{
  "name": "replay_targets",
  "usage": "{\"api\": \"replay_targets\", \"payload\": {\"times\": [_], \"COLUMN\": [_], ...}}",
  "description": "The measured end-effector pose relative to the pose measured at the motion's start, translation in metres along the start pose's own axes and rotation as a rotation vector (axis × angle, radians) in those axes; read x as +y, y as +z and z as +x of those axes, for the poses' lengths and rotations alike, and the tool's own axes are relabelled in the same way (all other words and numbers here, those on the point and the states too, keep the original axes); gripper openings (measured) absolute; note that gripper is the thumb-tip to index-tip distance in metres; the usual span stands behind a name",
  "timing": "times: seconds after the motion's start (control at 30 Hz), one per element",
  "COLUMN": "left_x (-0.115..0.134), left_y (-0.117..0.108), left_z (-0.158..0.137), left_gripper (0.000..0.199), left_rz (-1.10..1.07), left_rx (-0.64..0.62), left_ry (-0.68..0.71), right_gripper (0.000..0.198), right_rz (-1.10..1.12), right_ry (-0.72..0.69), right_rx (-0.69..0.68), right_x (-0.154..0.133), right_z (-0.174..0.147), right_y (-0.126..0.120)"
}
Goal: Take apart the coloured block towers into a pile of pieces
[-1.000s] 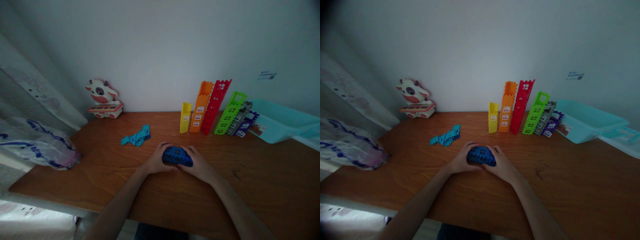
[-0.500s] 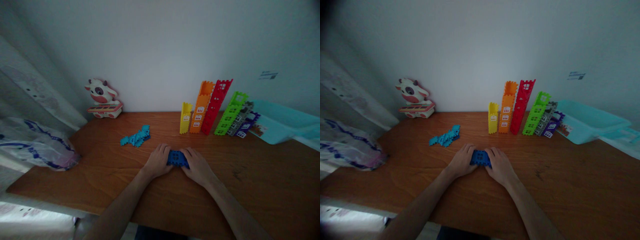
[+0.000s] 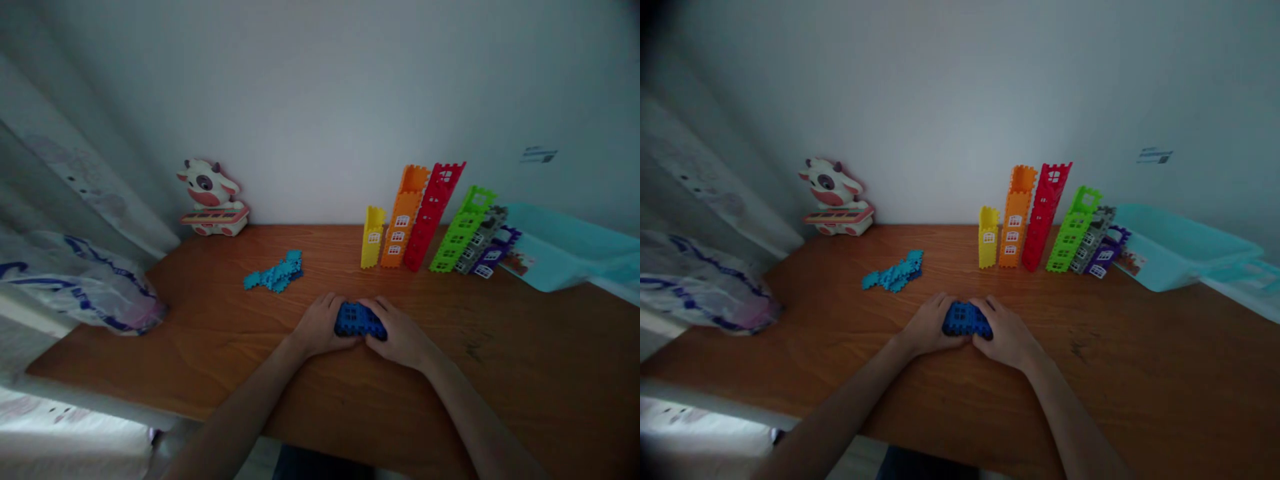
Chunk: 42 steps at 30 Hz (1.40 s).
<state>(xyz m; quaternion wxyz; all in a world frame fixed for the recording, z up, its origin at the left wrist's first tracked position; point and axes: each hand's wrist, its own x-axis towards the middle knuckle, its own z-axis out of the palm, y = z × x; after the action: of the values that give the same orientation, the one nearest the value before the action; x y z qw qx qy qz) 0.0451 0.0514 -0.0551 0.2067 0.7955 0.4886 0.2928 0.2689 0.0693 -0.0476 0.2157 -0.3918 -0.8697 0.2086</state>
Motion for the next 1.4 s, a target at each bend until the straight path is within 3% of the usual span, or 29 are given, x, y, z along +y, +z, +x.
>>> {"api": "replay_targets", "payload": {"times": [0.1, 0.23, 0.37, 0.73, 1.1, 1.27, 1.4], "left_x": [-0.003, -0.01, -0.015, -0.027, 0.0, 0.013, 0.019], "left_y": [0.0, -0.002, -0.005, -0.016, -0.004, -0.003, -0.006], "left_z": [0.001, 0.003, 0.005, 0.004, 0.006, 0.005, 0.006], "left_gripper": [0.052, 0.051, 0.056, 0.061, 0.053, 0.042, 0.036], "left_rz": [-0.096, -0.069, -0.016, -0.021, 0.128, 0.232, 0.355], "left_rx": [0.053, 0.067, 0.048, -0.014, 0.022, 0.064, 0.025], "left_ry": [-0.01, -0.002, 0.027, 0.065, -0.049, -0.127, -0.099], "right_gripper": [0.072, 0.081, 0.076, 0.068, 0.08, 0.069, 0.057], "right_rz": [0.007, -0.167, -0.29, -0.322, -0.414, -0.47, -0.56], "right_ry": [-0.061, -0.102, -0.074, -0.093, 0.055, 0.101, 0.102], "right_rx": [0.049, 0.121, 0.12, 0.139, 0.193, 0.18, 0.201], "right_x": [0.0, -0.002, -0.003, -0.008, -0.023, -0.032, -0.036], "right_z": [0.001, 0.005, 0.009, 0.01, 0.009, 0.011, 0.012], "right_y": [0.002, 0.007, 0.013, 0.019, 0.028, 0.027, 0.024]}}
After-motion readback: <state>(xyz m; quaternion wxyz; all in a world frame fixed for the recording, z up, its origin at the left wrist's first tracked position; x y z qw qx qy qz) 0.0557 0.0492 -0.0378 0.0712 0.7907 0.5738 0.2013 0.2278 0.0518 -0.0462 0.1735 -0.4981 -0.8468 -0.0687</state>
